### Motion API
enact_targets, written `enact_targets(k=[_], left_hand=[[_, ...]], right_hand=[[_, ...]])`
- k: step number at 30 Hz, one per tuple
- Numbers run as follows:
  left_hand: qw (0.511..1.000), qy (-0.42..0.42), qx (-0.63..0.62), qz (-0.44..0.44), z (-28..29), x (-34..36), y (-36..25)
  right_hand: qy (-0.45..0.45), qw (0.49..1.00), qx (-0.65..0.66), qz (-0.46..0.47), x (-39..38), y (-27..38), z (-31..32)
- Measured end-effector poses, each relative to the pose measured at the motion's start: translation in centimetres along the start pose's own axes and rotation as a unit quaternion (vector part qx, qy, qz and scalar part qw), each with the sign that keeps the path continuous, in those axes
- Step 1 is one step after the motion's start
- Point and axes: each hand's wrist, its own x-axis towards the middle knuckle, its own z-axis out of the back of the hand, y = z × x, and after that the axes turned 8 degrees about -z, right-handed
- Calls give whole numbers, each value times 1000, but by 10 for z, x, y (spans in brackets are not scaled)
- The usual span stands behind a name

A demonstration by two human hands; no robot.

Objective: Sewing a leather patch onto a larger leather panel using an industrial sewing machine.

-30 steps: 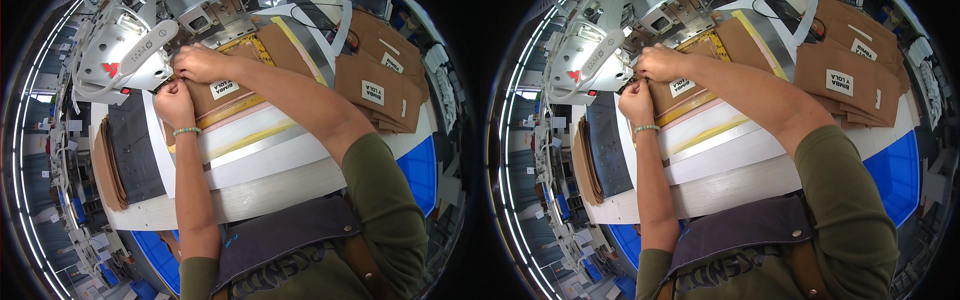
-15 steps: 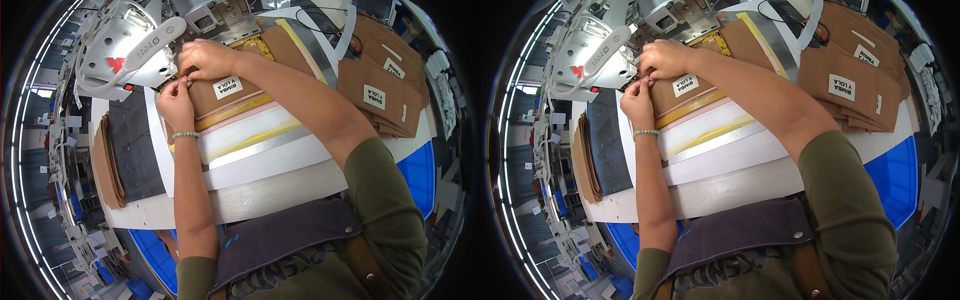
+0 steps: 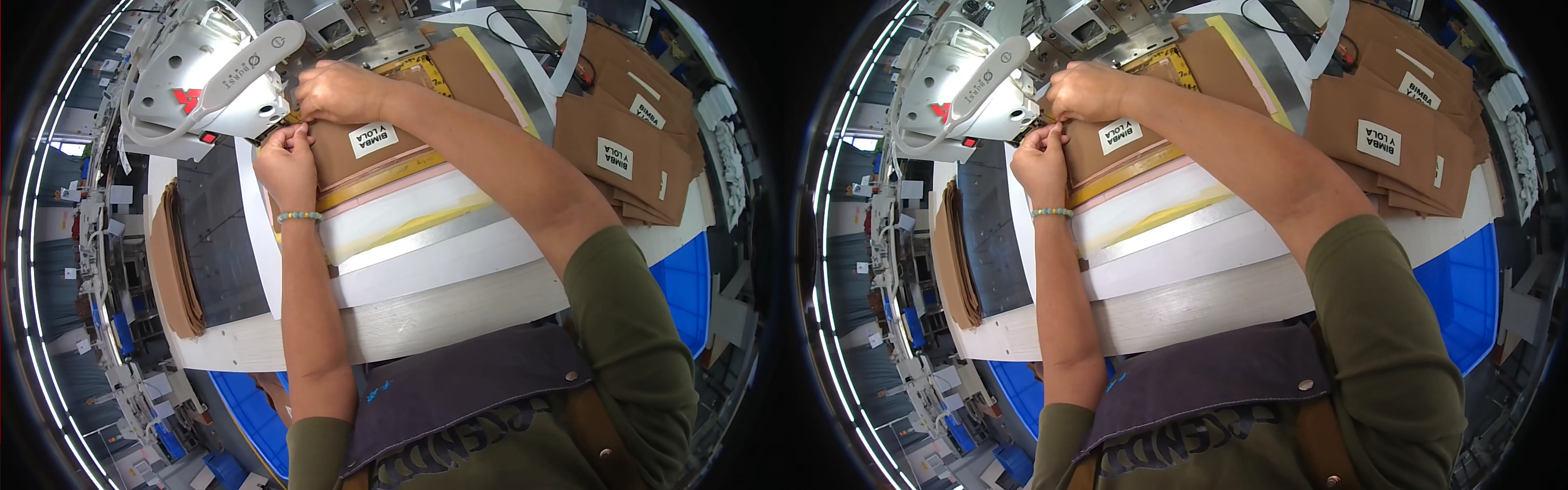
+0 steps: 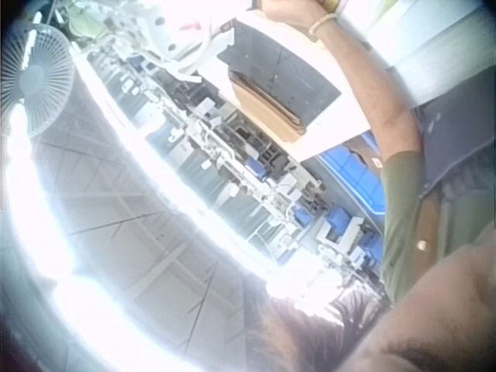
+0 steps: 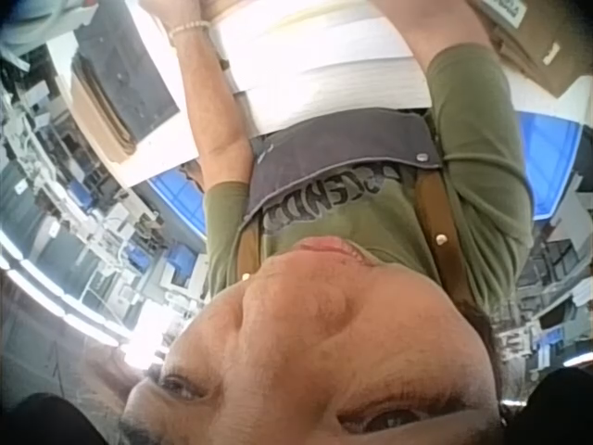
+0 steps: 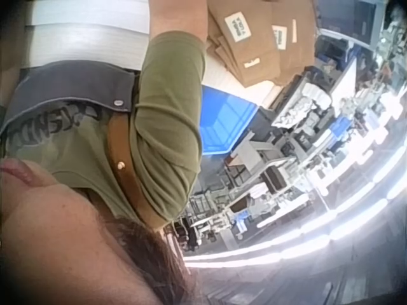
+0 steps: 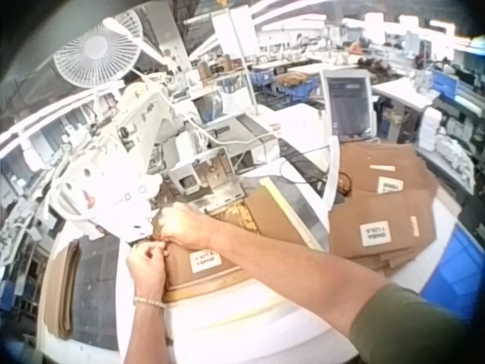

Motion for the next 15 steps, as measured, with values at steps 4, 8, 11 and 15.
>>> enact_targets(k=[4, 8, 11, 15], left_hand=[[999, -18, 31, 6, -2, 1, 1], [998, -18, 57, -17, -3, 0, -3], [995, -44, 82, -27, -4, -1, -9], [987, -62, 136, -52, -3, -1, -14]], right_hand=[[-32, 996, -13, -80, -2, -4, -2], [-50, 990, -3, -130, -3, -4, -3], [-43, 989, 5, -140, -2, -2, -5], [-16, 989, -2, -150, -2, -1, -6]])
